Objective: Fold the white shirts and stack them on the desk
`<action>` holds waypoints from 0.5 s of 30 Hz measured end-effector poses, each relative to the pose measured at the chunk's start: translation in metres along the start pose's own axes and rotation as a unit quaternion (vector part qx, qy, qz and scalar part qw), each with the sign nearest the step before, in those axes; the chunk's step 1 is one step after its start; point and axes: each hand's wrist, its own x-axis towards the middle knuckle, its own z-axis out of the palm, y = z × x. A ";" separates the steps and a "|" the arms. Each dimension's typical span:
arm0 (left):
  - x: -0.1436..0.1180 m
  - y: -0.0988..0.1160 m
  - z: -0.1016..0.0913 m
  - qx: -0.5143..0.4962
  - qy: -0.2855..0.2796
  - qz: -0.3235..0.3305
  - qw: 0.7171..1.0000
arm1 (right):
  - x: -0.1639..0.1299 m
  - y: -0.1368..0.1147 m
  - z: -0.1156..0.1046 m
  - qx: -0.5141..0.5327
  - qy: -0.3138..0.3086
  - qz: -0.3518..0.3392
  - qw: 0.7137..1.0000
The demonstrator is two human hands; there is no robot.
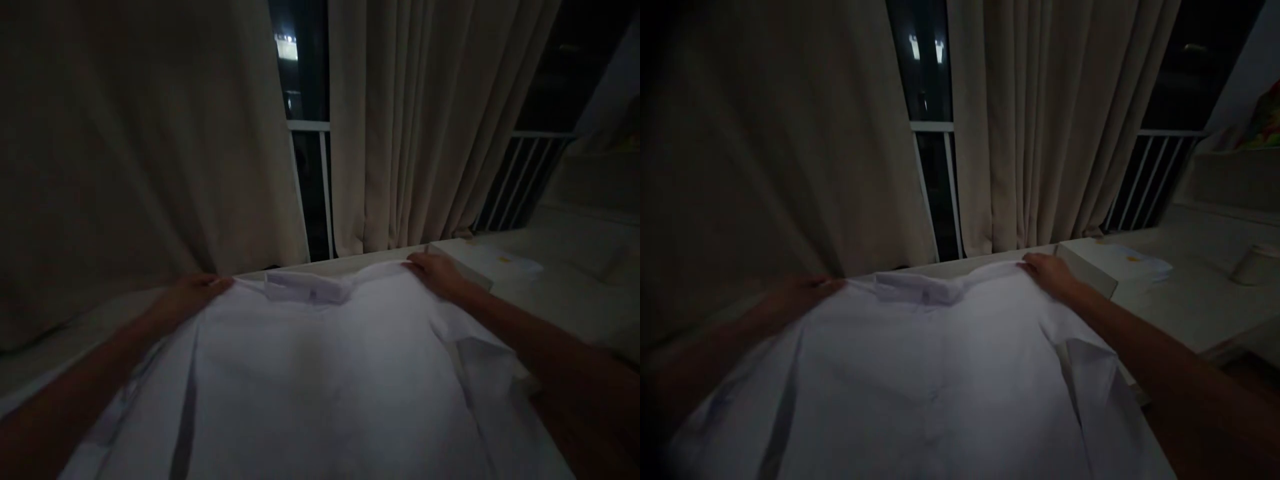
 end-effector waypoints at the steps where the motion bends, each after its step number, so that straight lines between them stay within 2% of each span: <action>1: 0.003 -0.014 0.046 0.003 -0.072 0.034 0.997 | -0.010 0.000 0.041 0.008 -0.049 0.008 0.999; 3: 0.003 -0.043 0.129 0.021 -0.121 0.016 0.992 | -0.033 -0.002 0.114 0.010 -0.153 0.038 0.987; 4: 0.002 -0.057 0.163 0.030 -0.139 0.008 0.990 | -0.043 -0.004 0.144 0.006 -0.205 0.048 0.978; 5: 0.001 -0.070 0.190 0.037 -0.154 0.000 0.987 | -0.051 -0.005 0.169 0.003 -0.247 0.055 0.967; 7: -0.001 -0.090 0.229 0.051 -0.174 -0.008 0.983 | -0.061 -0.008 0.203 -0.006 -0.305 0.064 0.950; 9: 0.001 -0.102 0.249 0.062 -0.180 -0.007 0.982 | -0.060 -0.015 0.219 -0.015 -0.309 0.059 0.949; 11: 0.005 -0.103 0.259 0.067 -0.178 0.003 0.982 | -0.051 -0.030 0.223 -0.010 -0.267 0.031 0.963; 13: 0.008 -0.095 0.265 0.072 -0.177 0.046 0.981 | -0.038 -0.054 0.226 0.033 -0.221 -0.028 0.974; 15: 0.009 -0.080 0.270 0.074 -0.178 0.104 0.976 | -0.025 -0.082 0.231 0.099 -0.209 -0.080 0.969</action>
